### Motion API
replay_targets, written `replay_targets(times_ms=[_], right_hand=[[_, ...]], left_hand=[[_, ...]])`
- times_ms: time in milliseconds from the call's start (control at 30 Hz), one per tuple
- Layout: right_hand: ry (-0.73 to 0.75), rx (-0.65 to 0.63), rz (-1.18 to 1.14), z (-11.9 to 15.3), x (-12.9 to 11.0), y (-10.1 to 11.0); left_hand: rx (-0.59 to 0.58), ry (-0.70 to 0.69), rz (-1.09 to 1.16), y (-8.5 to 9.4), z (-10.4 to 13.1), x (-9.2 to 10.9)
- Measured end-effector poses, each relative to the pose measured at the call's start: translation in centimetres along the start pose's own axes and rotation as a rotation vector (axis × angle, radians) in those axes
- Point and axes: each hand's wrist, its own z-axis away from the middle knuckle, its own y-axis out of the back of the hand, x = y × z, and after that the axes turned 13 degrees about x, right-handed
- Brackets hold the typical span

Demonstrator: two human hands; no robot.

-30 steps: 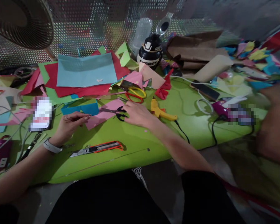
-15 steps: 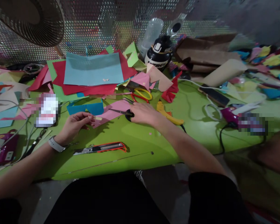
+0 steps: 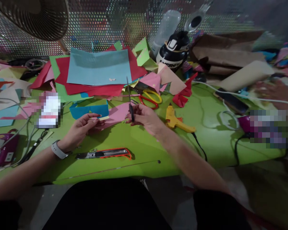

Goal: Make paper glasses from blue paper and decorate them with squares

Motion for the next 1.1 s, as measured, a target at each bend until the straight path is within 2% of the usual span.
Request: replay_targets(times_ms=[133, 267, 533, 700, 767, 867, 967, 1100], right_hand=[[0.081, 0.036, -0.092, -0.3, 0.6, -3.9], [0.163, 0.07, -0.083, -0.7, 1.1, -5.2], [0.237, 0.016, -0.034, -0.5, 2.2, -5.6], [0.28, 0.012, -0.029, 0.0, 2.6, -6.0], [0.272, -0.01, -0.027, 0.2, 2.6, -6.1], [0.247, 0.005, -0.015, 0.3, 2.2, -6.0], [0.193, 0.035, -0.007, 0.4, 1.2, -5.1], [-0.028, -0.142, 0.05, 1.2, -0.3, -3.3]], left_hand=[[-0.024, -0.072, -0.099, -0.2, 0.5, 0.0], [-0.047, -0.106, -0.147, -0.4, 0.7, -0.2], [-0.088, -0.143, -0.17, -0.4, 0.5, -1.2], [-0.151, -0.057, -0.189, -0.3, 0.6, -1.0], [-0.141, -0.064, -0.225, -0.4, 0.5, -0.9], [-0.126, -0.057, -0.225, -0.4, 0.4, -0.7], [-0.1, 0.024, -0.12, -0.3, 0.3, -0.4], [-0.045, 0.143, -0.019, 0.0, 0.3, 0.0]])
